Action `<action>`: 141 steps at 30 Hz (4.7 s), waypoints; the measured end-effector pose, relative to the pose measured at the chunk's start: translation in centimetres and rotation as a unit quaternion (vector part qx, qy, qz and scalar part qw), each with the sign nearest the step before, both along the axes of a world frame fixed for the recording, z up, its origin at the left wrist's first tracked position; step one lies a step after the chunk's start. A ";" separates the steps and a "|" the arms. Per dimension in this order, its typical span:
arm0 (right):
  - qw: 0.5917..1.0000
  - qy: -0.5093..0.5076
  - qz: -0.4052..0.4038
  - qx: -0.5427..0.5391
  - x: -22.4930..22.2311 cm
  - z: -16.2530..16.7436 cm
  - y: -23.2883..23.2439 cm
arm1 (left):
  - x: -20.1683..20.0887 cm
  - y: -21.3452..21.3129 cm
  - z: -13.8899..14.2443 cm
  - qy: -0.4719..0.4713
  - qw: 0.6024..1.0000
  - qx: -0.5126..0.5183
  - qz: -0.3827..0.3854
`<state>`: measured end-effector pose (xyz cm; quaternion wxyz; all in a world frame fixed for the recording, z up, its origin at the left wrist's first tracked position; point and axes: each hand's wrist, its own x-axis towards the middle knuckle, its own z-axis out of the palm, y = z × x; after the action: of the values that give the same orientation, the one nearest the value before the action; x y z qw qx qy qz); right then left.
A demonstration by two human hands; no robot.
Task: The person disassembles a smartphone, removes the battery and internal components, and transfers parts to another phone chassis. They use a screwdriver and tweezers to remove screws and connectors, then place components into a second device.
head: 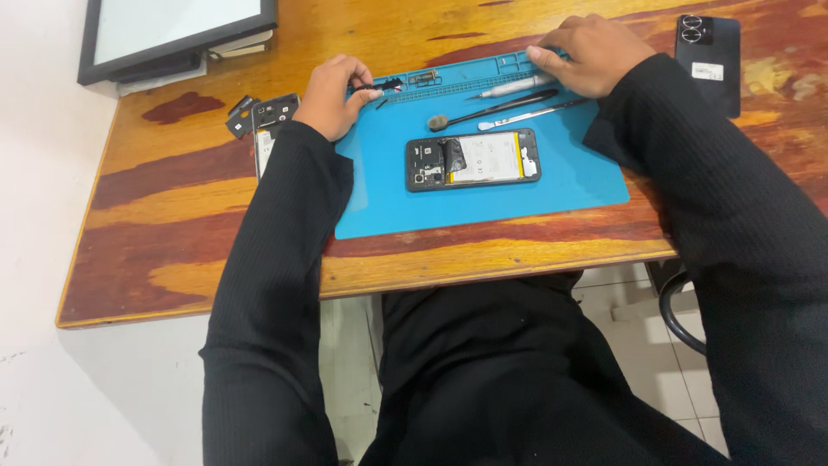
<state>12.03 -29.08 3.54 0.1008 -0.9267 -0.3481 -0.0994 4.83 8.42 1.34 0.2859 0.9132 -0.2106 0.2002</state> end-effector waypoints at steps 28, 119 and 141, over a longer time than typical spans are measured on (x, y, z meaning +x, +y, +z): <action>0.955 0.011 0.293 0.035 -6.1 -0.8 4.8 | -0.8 -0.4 0.4 -0.055 0.996 -0.066 -0.030; 0.965 0.040 0.259 0.020 -9.0 0.5 4.8 | -4.7 -3.0 4.6 0.109 0.984 0.032 -0.136; 0.993 0.089 -0.059 -0.050 -2.8 -0.5 -0.1 | -3.8 -1.5 2.6 -0.051 0.993 0.102 -0.035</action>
<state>9.19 -29.14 3.01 0.0786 -0.9548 -0.2868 -0.0050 1.07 6.88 3.92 0.1869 0.9182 -0.2761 0.2139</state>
